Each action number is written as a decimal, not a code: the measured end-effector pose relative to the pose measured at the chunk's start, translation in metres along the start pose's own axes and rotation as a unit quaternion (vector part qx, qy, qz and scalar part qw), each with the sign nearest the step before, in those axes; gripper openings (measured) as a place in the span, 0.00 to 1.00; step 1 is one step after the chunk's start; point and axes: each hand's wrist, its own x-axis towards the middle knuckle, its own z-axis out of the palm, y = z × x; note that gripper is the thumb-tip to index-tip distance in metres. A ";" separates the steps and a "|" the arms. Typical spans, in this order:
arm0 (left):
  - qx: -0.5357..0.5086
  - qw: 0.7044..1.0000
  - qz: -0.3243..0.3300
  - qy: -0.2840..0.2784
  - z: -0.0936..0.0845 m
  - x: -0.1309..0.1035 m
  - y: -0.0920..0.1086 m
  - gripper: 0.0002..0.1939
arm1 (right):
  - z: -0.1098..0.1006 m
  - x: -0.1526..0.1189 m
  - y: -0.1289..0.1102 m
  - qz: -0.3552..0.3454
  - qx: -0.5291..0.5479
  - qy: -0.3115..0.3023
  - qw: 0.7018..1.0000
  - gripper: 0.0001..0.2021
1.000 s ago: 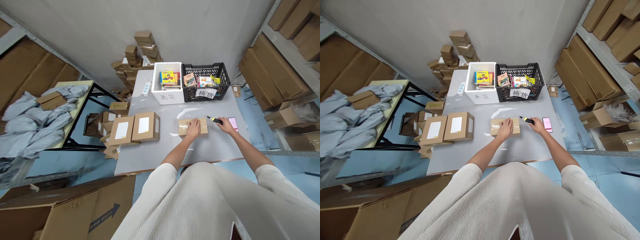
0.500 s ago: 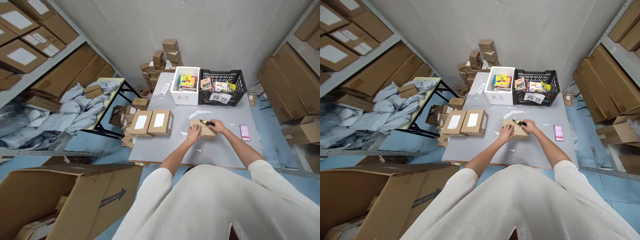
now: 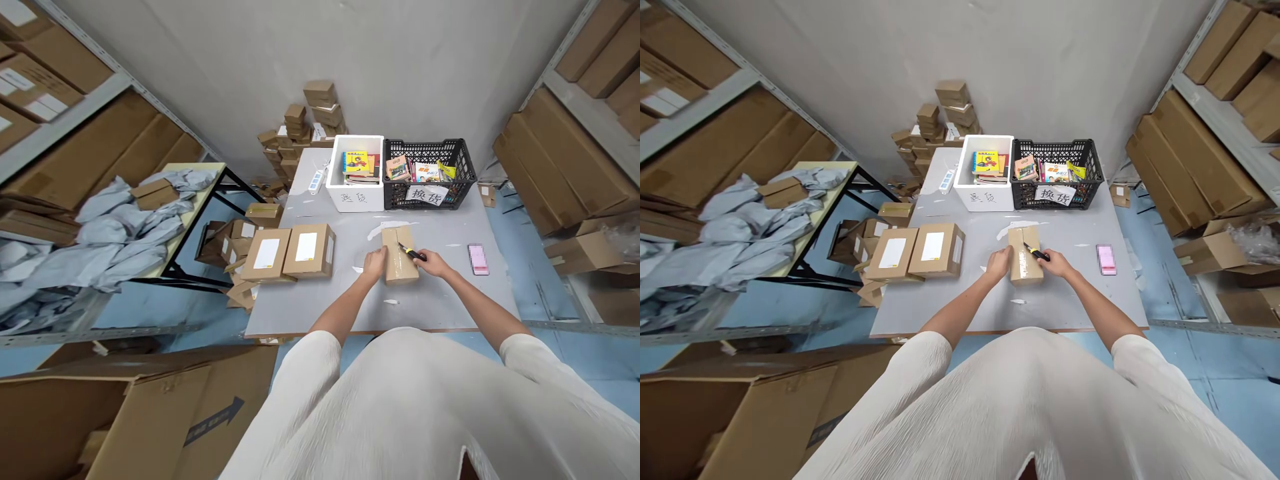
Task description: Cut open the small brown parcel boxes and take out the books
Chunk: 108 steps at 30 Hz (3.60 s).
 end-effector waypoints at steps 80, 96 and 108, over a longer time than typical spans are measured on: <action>0.046 0.989 0.139 -0.038 0.007 0.020 0.054 0.33 | -0.054 0.013 0.046 -0.018 -0.105 -0.043 0.993 0.12; -0.013 0.994 0.104 0.003 -0.006 0.026 0.054 0.25 | -0.056 -0.019 0.053 0.081 0.094 -0.032 0.992 0.14; 0.018 0.994 0.110 -0.003 -0.002 0.057 0.048 0.30 | -0.040 -0.020 0.051 -0.087 -0.155 -0.008 0.984 0.22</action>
